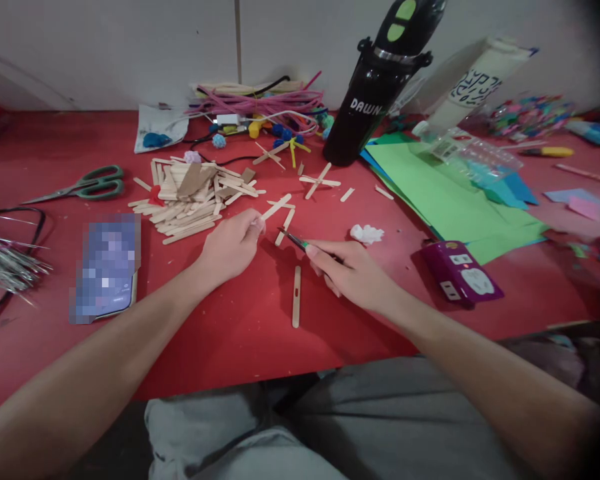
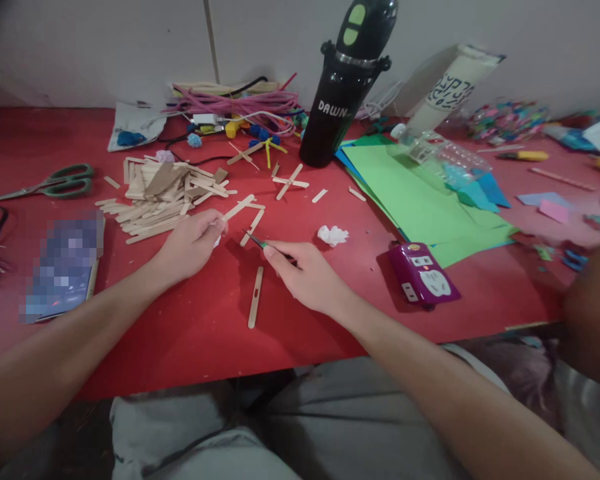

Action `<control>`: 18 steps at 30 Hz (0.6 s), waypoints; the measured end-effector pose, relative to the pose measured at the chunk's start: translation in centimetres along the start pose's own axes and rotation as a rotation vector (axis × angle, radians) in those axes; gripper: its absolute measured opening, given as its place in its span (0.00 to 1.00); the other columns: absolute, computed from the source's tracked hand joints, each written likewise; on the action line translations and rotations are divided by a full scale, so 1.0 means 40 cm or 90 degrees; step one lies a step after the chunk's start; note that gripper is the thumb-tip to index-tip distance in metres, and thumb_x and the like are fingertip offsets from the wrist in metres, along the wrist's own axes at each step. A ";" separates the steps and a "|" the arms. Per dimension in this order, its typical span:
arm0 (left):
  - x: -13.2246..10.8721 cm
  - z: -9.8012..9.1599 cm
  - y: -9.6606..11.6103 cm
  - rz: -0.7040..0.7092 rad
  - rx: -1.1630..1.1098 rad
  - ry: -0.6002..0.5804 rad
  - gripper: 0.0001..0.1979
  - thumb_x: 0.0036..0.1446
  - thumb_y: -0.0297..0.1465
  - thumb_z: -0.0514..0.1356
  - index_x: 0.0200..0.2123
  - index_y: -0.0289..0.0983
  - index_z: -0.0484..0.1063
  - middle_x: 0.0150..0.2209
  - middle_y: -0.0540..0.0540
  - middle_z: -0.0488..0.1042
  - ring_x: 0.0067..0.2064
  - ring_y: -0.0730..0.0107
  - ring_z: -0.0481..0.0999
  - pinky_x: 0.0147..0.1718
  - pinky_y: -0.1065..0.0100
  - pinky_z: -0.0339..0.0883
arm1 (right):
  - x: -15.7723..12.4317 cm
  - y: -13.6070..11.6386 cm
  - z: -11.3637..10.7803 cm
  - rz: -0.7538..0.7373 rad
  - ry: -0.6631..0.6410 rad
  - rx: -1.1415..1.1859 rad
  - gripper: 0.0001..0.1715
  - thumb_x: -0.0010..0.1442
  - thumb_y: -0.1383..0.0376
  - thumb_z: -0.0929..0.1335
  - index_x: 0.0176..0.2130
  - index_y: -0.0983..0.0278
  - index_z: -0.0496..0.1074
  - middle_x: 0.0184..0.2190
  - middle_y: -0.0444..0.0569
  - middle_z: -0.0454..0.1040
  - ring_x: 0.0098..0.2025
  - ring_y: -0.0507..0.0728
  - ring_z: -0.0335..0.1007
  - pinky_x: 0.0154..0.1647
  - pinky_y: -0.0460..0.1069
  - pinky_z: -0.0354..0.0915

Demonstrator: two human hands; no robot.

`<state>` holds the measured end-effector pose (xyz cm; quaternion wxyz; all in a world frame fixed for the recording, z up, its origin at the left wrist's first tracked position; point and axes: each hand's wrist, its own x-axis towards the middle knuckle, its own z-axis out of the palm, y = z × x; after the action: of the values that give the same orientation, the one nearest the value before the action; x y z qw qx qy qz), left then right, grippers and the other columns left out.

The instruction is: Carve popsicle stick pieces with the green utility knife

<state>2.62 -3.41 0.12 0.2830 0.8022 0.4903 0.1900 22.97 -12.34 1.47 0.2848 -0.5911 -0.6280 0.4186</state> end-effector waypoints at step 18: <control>0.012 -0.033 0.001 0.004 -0.071 -0.062 0.16 0.57 0.39 0.54 0.25 0.35 0.73 0.22 0.52 0.67 0.25 0.75 0.61 0.27 0.68 0.53 | -0.015 0.001 0.014 -0.060 0.067 -0.072 0.19 0.67 0.56 0.61 0.46 0.63 0.75 0.37 0.48 0.79 0.41 0.57 0.75 0.41 0.50 0.68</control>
<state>2.10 -2.63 1.17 0.3502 0.7949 0.4621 0.1787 22.59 -13.05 1.23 0.3028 -0.5975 -0.6617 0.3369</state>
